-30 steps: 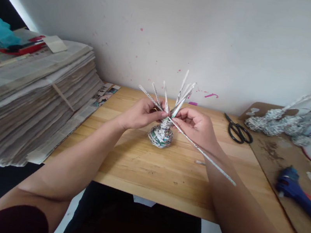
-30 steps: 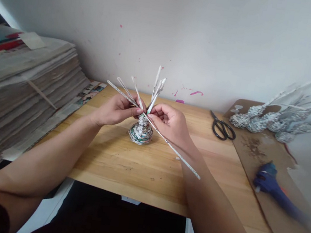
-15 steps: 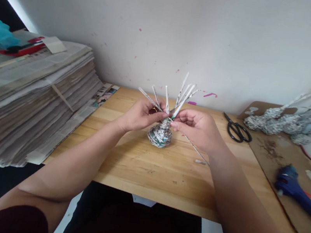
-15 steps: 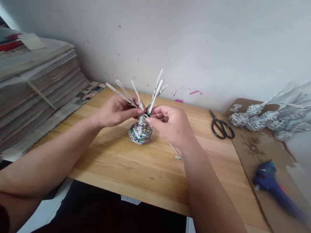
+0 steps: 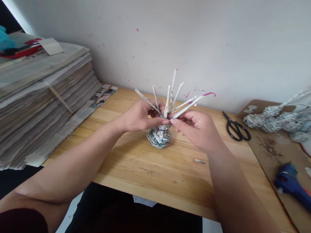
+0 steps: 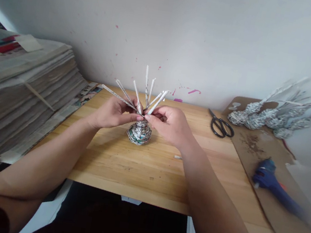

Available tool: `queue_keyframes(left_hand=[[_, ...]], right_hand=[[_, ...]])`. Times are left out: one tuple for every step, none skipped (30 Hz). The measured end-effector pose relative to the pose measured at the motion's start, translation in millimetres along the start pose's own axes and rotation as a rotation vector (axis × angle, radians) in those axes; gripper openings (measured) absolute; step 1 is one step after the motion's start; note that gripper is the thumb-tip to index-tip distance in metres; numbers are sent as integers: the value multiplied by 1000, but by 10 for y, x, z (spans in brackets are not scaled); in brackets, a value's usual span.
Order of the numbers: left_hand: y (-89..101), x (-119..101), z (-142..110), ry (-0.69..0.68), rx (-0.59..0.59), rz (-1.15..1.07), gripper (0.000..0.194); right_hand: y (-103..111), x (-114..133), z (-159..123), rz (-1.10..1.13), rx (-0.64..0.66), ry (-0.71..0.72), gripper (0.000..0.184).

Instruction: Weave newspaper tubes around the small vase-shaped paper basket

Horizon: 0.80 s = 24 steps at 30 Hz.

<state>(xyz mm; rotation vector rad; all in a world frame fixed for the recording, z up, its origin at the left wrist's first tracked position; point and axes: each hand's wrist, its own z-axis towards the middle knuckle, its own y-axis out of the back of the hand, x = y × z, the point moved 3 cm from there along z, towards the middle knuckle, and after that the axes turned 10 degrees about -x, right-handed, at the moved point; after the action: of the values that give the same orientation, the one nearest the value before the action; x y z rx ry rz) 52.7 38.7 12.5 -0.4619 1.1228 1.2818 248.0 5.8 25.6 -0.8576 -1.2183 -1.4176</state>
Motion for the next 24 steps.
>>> queue_keyframes(left_hand=[[-2,4,-2,15,-18,-3,27],[-3,9,-3,29,-36,-6,28],[-4,13,-4,36,-48,-1,28],[-4,14,-4,32,-53,14,28],[-1,8,-4,13,-60,34,27],[3,-3,-4,-16,-63,60,27],[6,-21,-4,-52,-63,84,27],[9,-43,-5,-89,-62,107,27],[10,-67,-6,-125,-59,130,28],[8,-93,-8,-157,-55,152,28],[4,-119,-10,-186,-50,170,28],[-2,-142,-11,-213,-47,183,28],[-10,-163,-12,-238,-49,192,28],[-20,-180,-13,-260,-47,195,29],[-33,-191,-13,-276,-39,192,30],[-47,-200,-14,-287,-31,183,30],[-60,-204,-16,-291,-27,174,30],[-71,-207,-18,-287,-27,166,30],[-81,-209,-22,-278,-32,158,30],[-89,-210,-26,-263,-37,149,29],[-98,-212,-32,-247,-41,138,28],[-108,-215,-39,-233,-36,123,26],[-119,-218,-46,-222,-30,103,25],[-128,-221,-52,-216,-24,80,24]], right_hand=[[-4,-1,1,13,-23,29,17],[-7,-1,0,22,-48,66,16],[-8,1,-3,17,-75,109,14],[-8,9,-10,-6,-104,162,12],[-7,22,-21,-45,-130,220,11],[-7,42,-35,-94,-153,279,9],[-7,66,-53,-143,-171,337,8],[-11,93,-72,-184,-181,388,8],[-15,120,-90,-209,-191,425,7],[-20,143,-106,-220,-199,447,6],[-26,162,-119,-221,-208,452,5],[-32,176,-130,-215,-220,452,5],[-40,187,-139,-207,-233,447,6],[-49,195,-148,-200,-248,446,6],[-61,203,-156,-198,-263,453,7],[-77,212,-166,-202,-269,465,8],[-94,221,-177,-210,-276,482,9],[-113,231,-190,-223,-279,498,9],[-131,244,-205,-240,-282,513,9],[-148,260,-223,-256,-287,525,9],[-160,277,-240,-271,-288,525,8],[-165,294,-256,-281,-287,513,8],[-161,312,-270,-284,-280,490,8],[-145,327,-279,-276,-264,457,10]])
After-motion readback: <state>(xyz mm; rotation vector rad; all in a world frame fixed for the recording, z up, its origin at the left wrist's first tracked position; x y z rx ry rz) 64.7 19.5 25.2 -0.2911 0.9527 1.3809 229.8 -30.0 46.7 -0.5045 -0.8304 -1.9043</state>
